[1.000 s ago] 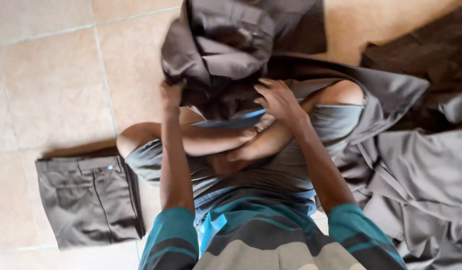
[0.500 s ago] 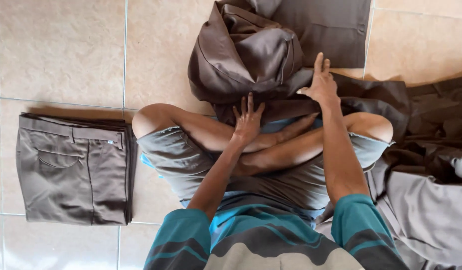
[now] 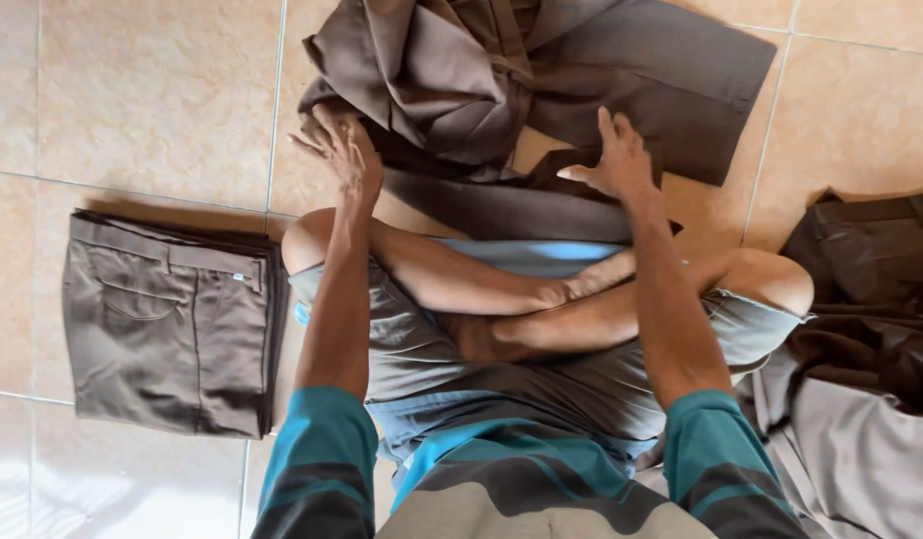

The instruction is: The person sits cross-legged on a tiled floor and folds a pair of brown trousers by hand. They smooth the fabric, fold the legs together, and then fold the garment into a compact rectangle before placing it aside.

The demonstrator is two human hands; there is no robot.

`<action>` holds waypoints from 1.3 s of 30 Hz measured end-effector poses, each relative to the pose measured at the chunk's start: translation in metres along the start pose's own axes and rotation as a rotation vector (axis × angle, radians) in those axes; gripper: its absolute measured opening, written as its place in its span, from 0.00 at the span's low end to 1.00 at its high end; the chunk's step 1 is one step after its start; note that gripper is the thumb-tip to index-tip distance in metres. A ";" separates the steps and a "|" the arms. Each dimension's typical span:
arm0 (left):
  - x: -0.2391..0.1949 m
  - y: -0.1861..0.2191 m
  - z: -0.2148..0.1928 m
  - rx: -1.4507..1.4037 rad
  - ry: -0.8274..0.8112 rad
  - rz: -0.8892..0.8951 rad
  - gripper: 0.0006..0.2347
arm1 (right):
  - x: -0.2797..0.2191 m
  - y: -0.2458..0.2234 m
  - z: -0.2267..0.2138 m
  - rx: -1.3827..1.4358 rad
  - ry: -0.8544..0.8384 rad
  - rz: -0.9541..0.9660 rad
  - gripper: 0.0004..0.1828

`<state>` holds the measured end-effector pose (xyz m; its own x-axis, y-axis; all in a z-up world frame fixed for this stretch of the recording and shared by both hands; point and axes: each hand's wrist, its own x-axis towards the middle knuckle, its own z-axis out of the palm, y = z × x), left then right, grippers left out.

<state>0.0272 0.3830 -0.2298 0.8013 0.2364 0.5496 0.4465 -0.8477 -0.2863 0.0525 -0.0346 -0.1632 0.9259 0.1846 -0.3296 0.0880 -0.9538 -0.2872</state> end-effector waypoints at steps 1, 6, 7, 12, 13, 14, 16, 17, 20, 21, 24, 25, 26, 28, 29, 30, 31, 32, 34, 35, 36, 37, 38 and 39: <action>0.004 0.001 -0.008 -0.260 -0.120 0.032 0.25 | 0.008 0.001 0.026 -0.067 0.032 0.031 0.59; -0.026 0.070 -0.072 -0.778 -0.206 0.139 0.25 | -0.008 -0.047 0.084 -0.300 0.412 -0.073 0.44; -0.029 0.083 -0.085 -0.889 -0.397 0.073 0.37 | -0.017 -0.064 0.091 -0.270 0.438 -0.080 0.37; -0.058 0.113 -0.056 -0.935 -0.589 -0.127 0.46 | -0.075 -0.127 0.132 -0.072 0.404 -0.148 0.13; -0.059 0.111 -0.054 -0.878 -0.662 -0.120 0.39 | -0.081 -0.130 0.145 0.055 0.297 -0.150 0.15; -0.060 0.109 -0.052 -0.819 -0.733 -0.113 0.32 | -0.088 -0.132 0.158 0.180 0.189 -0.151 0.18; -0.042 0.093 -0.068 -1.001 -0.710 -0.118 0.27 | -0.081 -0.128 0.149 0.276 0.051 -0.035 0.16; -0.036 0.083 -0.075 -1.179 -0.700 -0.115 0.25 | -0.080 -0.128 0.147 0.375 -0.101 0.091 0.15; -0.002 0.074 -0.094 -1.372 -0.361 -0.051 0.21 | -0.106 -0.146 0.113 0.551 0.179 0.122 0.16; 0.026 0.058 -0.132 -1.373 -0.359 -0.053 0.21 | -0.130 -0.155 0.093 0.548 0.180 0.120 0.16; 0.099 0.012 -0.231 -1.445 -0.339 -0.015 0.11 | -0.205 -0.187 0.036 0.719 0.467 -0.375 0.05; 0.117 0.001 -0.253 -1.680 -0.314 0.044 0.10 | -0.236 -0.201 0.020 0.777 0.287 -0.390 0.06; 0.135 -0.009 -0.274 -1.913 -0.286 0.107 0.10 | -0.266 -0.215 0.004 0.829 0.106 -0.404 0.09; 0.153 -0.011 -0.288 -2.003 -0.320 0.075 0.14 | -0.295 -0.227 -0.023 0.818 -0.113 -0.483 0.17; 0.160 -0.013 -0.294 -2.090 -0.360 0.041 0.17 | -0.312 -0.234 -0.034 0.804 -0.335 -0.557 0.28; 0.158 0.000 -0.277 -2.089 -0.365 0.037 0.17 | -0.304 -0.225 -0.018 0.806 -0.340 -0.554 0.28; 0.158 0.012 -0.260 -2.171 -0.425 -0.032 0.13 | -0.295 -0.218 -0.002 0.840 -0.282 -0.630 0.17; 0.158 0.024 -0.242 -2.252 -0.485 -0.104 0.08 | -0.286 -0.211 0.014 0.873 -0.223 -0.705 0.10; 0.127 0.029 -0.208 -2.031 -0.568 -0.118 0.21 | -0.264 -0.191 0.005 0.885 -0.155 -0.523 0.15; 0.113 0.034 -0.189 -1.810 -0.644 -0.123 0.36 | -0.251 -0.181 0.000 0.893 -0.082 -0.338 0.20; 0.094 0.018 -0.223 -1.811 -0.646 -0.120 0.36 | -0.237 -0.161 0.006 0.894 -0.080 -0.335 0.20; 0.072 0.002 -0.257 -1.596 -0.798 -0.085 0.40 | -0.225 -0.140 0.012 0.734 0.165 -0.392 0.15; 0.051 -0.013 -0.291 -1.375 -0.937 -0.048 0.43 | -0.213 -0.119 0.019 0.564 0.402 -0.443 0.14; 0.024 -0.015 -0.287 -1.374 -0.947 -0.044 0.43 | -0.203 -0.108 0.017 0.566 0.400 -0.433 0.14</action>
<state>-0.0746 0.2647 0.0126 0.9691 0.0193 -0.2459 0.2258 -0.4702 0.8532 -0.1513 0.0353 -0.0809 0.9227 0.3093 0.2302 0.3687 -0.5334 -0.7613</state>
